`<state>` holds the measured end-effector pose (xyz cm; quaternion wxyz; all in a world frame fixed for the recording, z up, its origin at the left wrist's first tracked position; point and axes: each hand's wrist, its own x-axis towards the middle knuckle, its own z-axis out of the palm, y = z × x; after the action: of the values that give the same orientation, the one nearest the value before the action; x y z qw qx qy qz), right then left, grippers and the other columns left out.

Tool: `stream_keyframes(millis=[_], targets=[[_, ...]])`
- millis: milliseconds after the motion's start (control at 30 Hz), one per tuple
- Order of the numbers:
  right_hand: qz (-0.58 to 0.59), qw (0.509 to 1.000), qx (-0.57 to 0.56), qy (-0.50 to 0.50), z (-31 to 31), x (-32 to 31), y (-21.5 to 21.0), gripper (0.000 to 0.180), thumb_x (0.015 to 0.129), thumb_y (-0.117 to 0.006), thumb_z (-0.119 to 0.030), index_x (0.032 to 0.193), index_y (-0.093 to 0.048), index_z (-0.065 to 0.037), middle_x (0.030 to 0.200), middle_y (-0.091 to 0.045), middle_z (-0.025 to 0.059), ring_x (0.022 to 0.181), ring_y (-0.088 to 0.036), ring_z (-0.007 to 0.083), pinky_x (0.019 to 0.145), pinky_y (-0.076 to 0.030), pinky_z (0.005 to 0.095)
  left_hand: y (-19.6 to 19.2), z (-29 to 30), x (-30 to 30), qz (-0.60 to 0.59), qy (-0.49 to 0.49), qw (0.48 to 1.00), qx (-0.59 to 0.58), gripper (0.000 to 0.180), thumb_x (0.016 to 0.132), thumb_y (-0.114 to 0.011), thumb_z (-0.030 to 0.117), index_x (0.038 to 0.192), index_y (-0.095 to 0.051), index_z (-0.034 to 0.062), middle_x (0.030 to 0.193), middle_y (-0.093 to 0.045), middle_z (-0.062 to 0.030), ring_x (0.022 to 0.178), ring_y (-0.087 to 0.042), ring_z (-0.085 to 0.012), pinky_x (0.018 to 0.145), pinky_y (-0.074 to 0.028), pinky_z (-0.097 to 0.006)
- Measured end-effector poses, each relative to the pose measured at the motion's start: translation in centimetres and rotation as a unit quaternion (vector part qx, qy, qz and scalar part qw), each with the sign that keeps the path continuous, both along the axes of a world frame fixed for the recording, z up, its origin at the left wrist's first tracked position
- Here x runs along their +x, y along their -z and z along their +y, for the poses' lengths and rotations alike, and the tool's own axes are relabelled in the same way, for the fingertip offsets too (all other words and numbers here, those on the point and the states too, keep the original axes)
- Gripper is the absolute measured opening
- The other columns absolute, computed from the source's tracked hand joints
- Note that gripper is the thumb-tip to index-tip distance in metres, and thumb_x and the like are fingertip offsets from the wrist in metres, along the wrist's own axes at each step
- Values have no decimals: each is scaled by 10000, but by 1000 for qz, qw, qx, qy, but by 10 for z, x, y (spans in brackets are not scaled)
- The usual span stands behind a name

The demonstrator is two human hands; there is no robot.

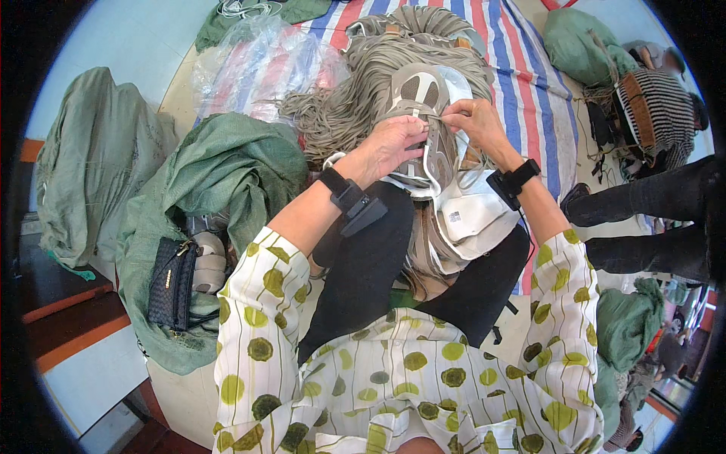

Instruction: The person is lacing a pair of white and grey sneakers while sitting on the floor surrounded by bags of materials.

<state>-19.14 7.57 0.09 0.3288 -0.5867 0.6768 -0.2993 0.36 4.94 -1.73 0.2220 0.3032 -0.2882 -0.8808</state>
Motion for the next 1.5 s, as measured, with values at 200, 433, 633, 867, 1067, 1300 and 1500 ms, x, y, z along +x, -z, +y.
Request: stream_keyframes(millis=[200, 433, 633, 867, 1067, 1300, 1500], targets=[[44, 999, -16, 22, -4, 10, -3, 118, 718, -594, -119, 764, -631, -18, 649, -620, 59, 600, -585, 116, 589, -447, 251, -3, 0, 0, -5, -1, 1000, 5, 215, 853, -518, 127, 1044, -494, 33, 1159, -482, -113, 1145, -407, -247, 971, -315, -437], [119, 990, -70, 20, -6, 18, -8, 151, 697, -570, -129, 803, -633, -41, 708, -627, 114, 656, -610, 226, 628, -462, 327, 0, -1, 1, -4, -1, 1000, 5, 227, 858, -515, 135, 1058, -487, 33, 1158, -480, -110, 1142, -409, -244, 973, -317, -438], [116, 988, -97, 11, -6, 20, 1, 138, 704, -581, -122, 803, -632, -41, 738, -633, 120, 680, -611, 248, 662, -462, 332, -2, 1, 0, -9, 6, 1000, -2, 222, 854, -527, 148, 1049, -493, 49, 1141, -488, -83, 1135, -413, -231, 973, -315, -430], [103, 991, -88, 21, -6, 25, 4, 138, 715, -586, -127, 811, -637, -43, 743, -638, 119, 669, -614, 229, 654, -462, 321, 1, 1, 2, -14, -1, 1000, 0, 195, 852, -526, 141, 1024, -502, 52, 1116, -497, -73, 1120, -425, -226, 964, -325, -423], [14, 999, -44, 27, -8, 6, 1, 162, 728, -597, -123, 861, -638, -42, 734, -634, 75, 637, -597, 140, 622, -452, 265, -2, 2, 0, -2, -6, 1000, -8, 130, 842, -538, 140, 943, -522, 60, 1036, -527, -66, 1040, -480, -211, 907, -387, -395], [-164, 984, -52, -47, 38, 14, -27, 120, 784, -594, -56, 894, -609, -10, 798, -613, 0, 724, -549, 47, 665, -440, 190, -35, 15, 1, -166, -36, 953, -251, 109, 850, -477, 120, 860, -514, 18, 884, -563, -67, 804, -592, -156, 680, -509, -271], [-103, 991, -82, -22, 57, 32, -39, 128, 731, -594, -105, 827, -640, -34, 685, -626, 35, 607, -559, 75, 567, -440, 230, -41, 28, -2, -110, 22, 972, -206, 110, 848, -497, 97, 836, -517, -11, 797, -578, -83, 707, -613, -154, 621, -524, -255]])
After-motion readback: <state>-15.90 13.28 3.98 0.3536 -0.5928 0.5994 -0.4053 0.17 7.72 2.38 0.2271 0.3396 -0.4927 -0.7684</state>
